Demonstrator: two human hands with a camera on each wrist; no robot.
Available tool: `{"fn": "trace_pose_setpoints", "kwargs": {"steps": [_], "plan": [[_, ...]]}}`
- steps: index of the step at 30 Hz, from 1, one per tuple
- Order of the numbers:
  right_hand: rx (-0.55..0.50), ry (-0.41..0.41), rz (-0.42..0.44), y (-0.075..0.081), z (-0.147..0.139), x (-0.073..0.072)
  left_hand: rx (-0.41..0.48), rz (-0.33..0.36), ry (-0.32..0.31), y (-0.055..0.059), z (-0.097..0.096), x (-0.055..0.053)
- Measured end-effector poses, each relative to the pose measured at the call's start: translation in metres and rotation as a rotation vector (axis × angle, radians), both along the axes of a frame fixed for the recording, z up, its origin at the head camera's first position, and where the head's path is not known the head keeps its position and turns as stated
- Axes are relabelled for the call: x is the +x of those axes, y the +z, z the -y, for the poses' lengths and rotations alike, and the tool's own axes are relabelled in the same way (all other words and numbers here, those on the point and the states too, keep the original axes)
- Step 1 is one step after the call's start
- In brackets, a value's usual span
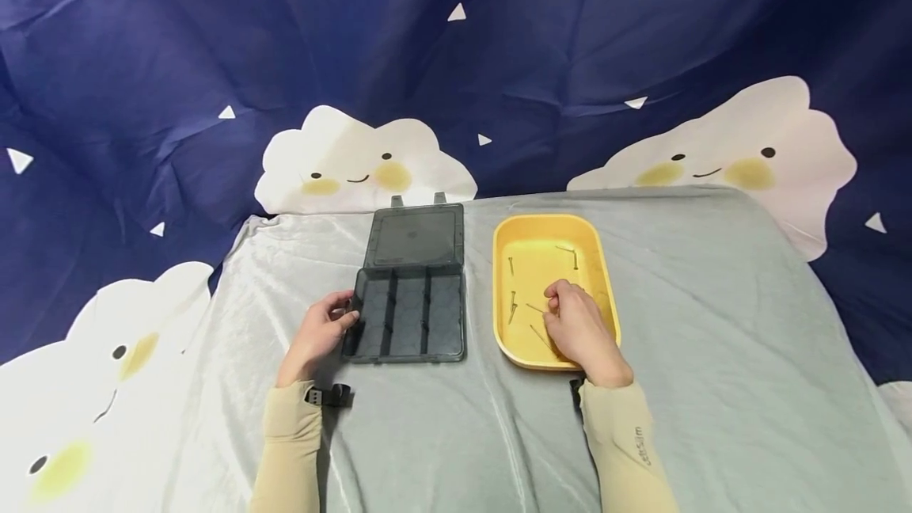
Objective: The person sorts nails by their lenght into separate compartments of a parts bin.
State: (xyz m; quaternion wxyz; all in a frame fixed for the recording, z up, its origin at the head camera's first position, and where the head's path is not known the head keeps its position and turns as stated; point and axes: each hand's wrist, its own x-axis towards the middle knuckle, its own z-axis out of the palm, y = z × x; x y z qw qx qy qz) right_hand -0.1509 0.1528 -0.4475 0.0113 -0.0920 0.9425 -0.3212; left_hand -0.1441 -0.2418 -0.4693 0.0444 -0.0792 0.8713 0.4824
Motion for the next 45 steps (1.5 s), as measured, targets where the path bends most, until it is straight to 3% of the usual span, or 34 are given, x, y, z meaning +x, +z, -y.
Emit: {"fn": "trace_pose_setpoints", "kwargs": {"steps": [6,18,28,45], "plan": [[0.079,-0.002,0.033,-0.007,0.004,-0.001,0.023,-0.008,-0.001,0.000,-0.001,0.000],[0.143,0.030,0.015,-0.014,0.008,-0.001,0.029,-0.004,-0.024,0.001,-0.003,-0.001],[0.161,0.033,0.050,-0.015,0.009,-0.002,0.045,-0.003,-0.024,-0.001,-0.003,-0.001],[0.138,0.004,0.180,-0.010,0.008,-0.001,0.029,0.006,-0.027,-0.002,-0.002,-0.001]]}}
